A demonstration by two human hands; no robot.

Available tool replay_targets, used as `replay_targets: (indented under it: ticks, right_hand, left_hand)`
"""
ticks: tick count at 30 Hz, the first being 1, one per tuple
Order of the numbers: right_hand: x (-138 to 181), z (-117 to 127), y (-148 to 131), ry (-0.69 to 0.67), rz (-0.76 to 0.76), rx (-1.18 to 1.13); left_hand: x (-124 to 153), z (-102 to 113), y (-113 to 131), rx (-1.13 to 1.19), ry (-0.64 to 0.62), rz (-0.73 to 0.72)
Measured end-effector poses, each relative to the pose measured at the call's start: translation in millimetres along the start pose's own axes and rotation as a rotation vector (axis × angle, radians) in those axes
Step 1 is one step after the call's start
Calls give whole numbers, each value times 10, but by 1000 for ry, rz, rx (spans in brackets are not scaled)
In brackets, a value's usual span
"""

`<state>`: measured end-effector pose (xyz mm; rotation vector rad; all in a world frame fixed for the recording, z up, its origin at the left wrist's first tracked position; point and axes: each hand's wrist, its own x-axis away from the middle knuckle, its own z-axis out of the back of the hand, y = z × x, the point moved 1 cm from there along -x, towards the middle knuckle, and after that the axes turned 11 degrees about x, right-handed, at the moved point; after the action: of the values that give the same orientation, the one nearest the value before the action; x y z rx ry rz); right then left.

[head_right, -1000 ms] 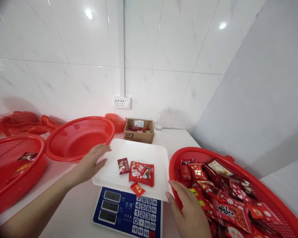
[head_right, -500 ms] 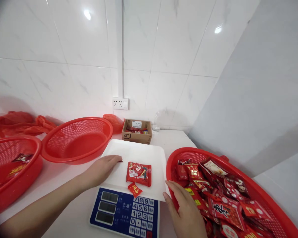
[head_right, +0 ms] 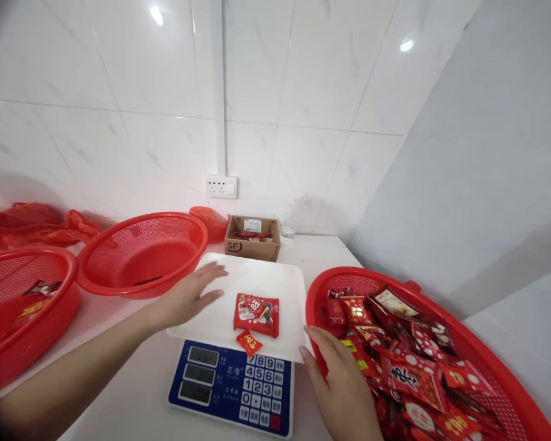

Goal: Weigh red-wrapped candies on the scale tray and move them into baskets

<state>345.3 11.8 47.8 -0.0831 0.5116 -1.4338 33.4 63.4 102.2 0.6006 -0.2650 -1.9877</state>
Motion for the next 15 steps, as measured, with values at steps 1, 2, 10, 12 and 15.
replay_targets:
  ticks: [1,2,10,12,15]
  right_hand:
    - [-2,8,-6,0,-3,-1]
    - [-3,18,-13,0,-2,-2]
    - [13,68,-58,11,25,-1]
    - [16,57,-55,12,22,-3]
    - [18,40,-43,14,29,-4]
  left_hand:
    - [-21,-81,104,30,-50,-45]
    - [-45,-154,201,55,-92,-87]
    - [-232,-446,420,119,-178,-185]
    - [-226,-431,372,108,-140,-154]
    - [-206,-257,220,64,-30,-84]
